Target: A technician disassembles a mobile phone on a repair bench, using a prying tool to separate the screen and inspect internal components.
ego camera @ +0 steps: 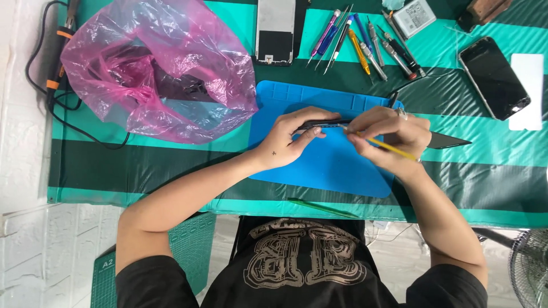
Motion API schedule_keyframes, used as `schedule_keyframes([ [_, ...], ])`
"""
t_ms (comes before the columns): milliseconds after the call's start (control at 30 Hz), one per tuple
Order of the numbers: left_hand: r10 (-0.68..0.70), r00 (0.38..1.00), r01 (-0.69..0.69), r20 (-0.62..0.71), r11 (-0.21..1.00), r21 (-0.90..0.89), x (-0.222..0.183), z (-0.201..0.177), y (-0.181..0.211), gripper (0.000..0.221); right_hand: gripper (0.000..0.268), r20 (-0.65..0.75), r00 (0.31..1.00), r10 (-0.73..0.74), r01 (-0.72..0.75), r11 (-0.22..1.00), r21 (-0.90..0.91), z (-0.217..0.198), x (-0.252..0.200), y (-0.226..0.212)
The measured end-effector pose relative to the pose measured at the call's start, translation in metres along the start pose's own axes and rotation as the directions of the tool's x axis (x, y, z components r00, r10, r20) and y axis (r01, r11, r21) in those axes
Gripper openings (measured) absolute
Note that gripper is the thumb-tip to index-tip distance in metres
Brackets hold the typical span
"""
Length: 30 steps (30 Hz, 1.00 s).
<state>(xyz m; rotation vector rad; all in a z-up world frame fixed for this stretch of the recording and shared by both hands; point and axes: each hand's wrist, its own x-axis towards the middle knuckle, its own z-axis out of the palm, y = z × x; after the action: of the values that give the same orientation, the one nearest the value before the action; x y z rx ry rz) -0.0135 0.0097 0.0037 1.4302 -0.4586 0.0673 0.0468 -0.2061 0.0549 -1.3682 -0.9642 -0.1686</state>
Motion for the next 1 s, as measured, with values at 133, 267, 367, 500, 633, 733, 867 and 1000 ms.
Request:
schedule_keyframes([
  [133,0.013,1.0,-0.013,-0.008,1.0,-0.004,0.0,0.001,0.001,0.036,0.02,0.018,0.999,-0.026,0.027,0.999,-0.017,-0.003,-0.007,0.006],
  [267,0.026,1.0,-0.026,-0.007,1.0,-0.015,0.0,0.0,-0.003,0.035,0.017,0.054,0.997,-0.047,0.048,0.998,-0.03,0.0,0.001,-0.001],
  [367,0.024,1.0,-0.024,0.001,1.0,0.001,0.0,0.0,-0.001,0.034,0.013,0.077,0.995,-0.055,0.06,0.996,-0.062,0.007,0.007,-0.008],
  [500,0.025,1.0,-0.025,0.009,1.0,0.001,0.001,0.0,0.001,0.034,0.016,0.091,0.992,-0.092,0.101,0.99,-0.102,0.004,0.01,-0.011],
  [633,-0.013,0.999,0.013,0.043,1.0,0.019,0.001,-0.004,0.007,0.029,0.006,0.238,0.948,-0.212,0.241,0.965,-0.1,-0.027,0.017,-0.01],
  [733,-0.047,0.996,0.045,0.073,0.999,0.029,-0.001,-0.005,0.009,0.028,0.007,0.218,0.965,-0.149,0.191,0.964,-0.184,-0.036,0.021,-0.022],
  [867,-0.05,0.996,0.047,0.072,0.997,0.054,0.001,-0.006,0.01,0.029,0.009,0.085,0.996,0.041,-0.018,0.968,-0.252,-0.033,0.023,-0.029],
  [1000,-0.04,0.996,0.035,0.079,0.998,0.057,0.001,-0.006,0.009,0.029,0.014,0.107,0.994,0.016,0.012,0.967,-0.255,-0.026,0.02,-0.025],
])
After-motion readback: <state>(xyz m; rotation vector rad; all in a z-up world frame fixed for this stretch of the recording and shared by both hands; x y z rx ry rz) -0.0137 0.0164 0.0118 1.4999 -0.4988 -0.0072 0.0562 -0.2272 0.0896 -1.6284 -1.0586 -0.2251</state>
